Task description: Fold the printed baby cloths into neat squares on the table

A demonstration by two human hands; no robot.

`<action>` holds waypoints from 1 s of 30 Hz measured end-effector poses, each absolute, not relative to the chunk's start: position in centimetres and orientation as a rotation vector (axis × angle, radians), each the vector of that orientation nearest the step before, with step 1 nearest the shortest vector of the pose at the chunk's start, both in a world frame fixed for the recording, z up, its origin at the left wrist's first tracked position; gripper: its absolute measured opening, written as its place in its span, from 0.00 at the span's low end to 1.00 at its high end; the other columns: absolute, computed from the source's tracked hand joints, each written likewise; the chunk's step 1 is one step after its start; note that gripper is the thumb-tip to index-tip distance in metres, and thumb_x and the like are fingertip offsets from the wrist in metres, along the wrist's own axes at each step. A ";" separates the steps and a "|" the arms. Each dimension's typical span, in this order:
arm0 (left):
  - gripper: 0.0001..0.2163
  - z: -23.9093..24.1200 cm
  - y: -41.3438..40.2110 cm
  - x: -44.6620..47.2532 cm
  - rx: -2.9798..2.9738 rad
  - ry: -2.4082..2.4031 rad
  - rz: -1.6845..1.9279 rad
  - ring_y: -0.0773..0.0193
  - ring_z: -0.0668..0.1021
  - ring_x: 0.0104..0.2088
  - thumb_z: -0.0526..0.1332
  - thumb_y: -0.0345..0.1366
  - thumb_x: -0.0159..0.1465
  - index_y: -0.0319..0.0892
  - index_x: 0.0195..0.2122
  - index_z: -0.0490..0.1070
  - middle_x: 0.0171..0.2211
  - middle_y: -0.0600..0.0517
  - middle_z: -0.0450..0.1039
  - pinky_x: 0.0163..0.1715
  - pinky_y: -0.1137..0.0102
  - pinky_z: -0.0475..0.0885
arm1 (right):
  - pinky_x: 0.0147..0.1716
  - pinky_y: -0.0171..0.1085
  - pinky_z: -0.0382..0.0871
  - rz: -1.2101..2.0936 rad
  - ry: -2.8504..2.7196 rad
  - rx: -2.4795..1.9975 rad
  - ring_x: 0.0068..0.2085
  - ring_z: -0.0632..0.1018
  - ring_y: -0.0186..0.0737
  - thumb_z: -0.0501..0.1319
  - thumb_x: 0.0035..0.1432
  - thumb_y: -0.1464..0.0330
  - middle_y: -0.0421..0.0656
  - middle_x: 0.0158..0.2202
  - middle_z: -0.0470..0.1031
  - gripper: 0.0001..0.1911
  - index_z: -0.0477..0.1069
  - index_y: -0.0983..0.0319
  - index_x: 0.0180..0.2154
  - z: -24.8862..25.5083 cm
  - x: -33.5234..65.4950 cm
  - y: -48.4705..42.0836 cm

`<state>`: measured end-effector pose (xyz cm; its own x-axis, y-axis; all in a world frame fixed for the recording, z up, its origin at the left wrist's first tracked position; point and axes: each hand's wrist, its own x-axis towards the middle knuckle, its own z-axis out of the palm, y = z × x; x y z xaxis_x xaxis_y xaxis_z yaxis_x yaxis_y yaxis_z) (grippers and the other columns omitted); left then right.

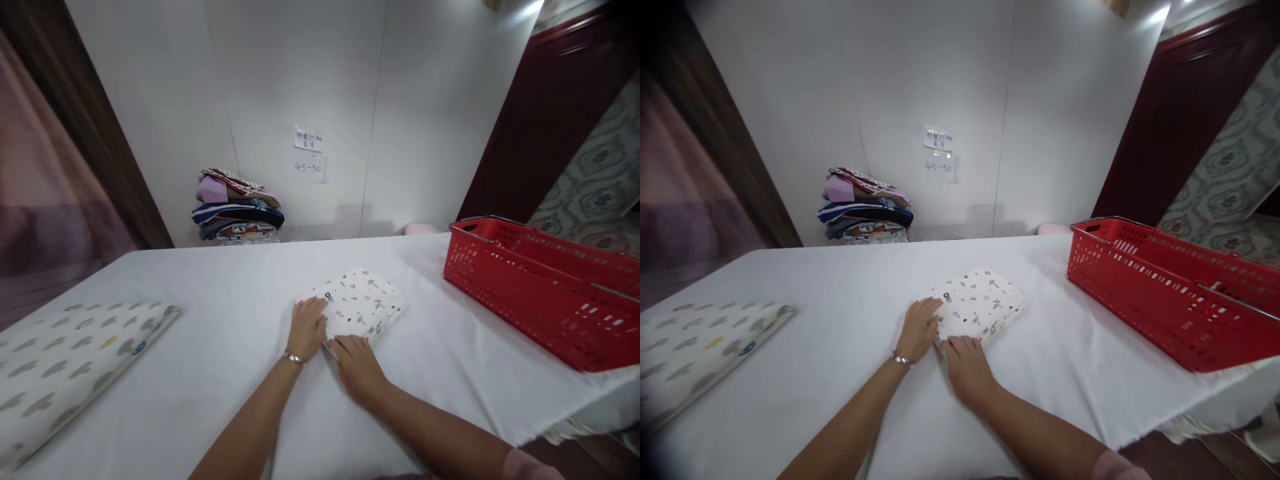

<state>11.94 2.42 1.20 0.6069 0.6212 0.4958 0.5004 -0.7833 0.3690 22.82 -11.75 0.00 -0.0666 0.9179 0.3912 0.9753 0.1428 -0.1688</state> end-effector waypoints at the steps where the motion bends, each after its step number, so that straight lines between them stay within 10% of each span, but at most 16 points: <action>1: 0.17 1.3 1.1 12.3 2.689 0.810 0.883 0.59 0.62 0.56 0.49 0.33 0.62 0.45 0.51 0.65 0.53 0.53 0.66 0.59 0.56 0.49 | 0.42 0.43 0.58 -0.180 -2.026 -1.800 0.43 0.66 0.43 0.53 0.51 0.78 0.48 0.45 0.67 0.23 0.61 0.62 0.51 0.0 22.9 -11.8; 16: 0.17 1.6 -3.4 12.6 2.824 0.604 0.668 0.58 0.60 0.58 0.46 0.42 0.66 0.44 0.52 0.64 0.55 0.51 0.64 0.58 0.54 0.48 | 0.55 0.49 0.53 -0.146 -1.818 -1.575 0.52 0.68 0.42 0.51 0.58 0.68 0.46 0.47 0.72 0.16 0.66 0.58 0.48 1.7 31.6 -14.3; 30: 0.19 0.6 -6.1 13.3 2.932 0.548 0.532 0.58 0.62 0.57 0.51 0.33 0.63 0.44 0.56 0.59 0.57 0.52 0.61 0.58 0.54 0.52 | 0.23 0.33 0.62 0.368 -0.859 -2.159 0.24 0.72 0.37 0.57 0.48 0.56 0.44 0.22 0.73 0.18 0.73 0.65 0.24 2.1 44.9 -9.4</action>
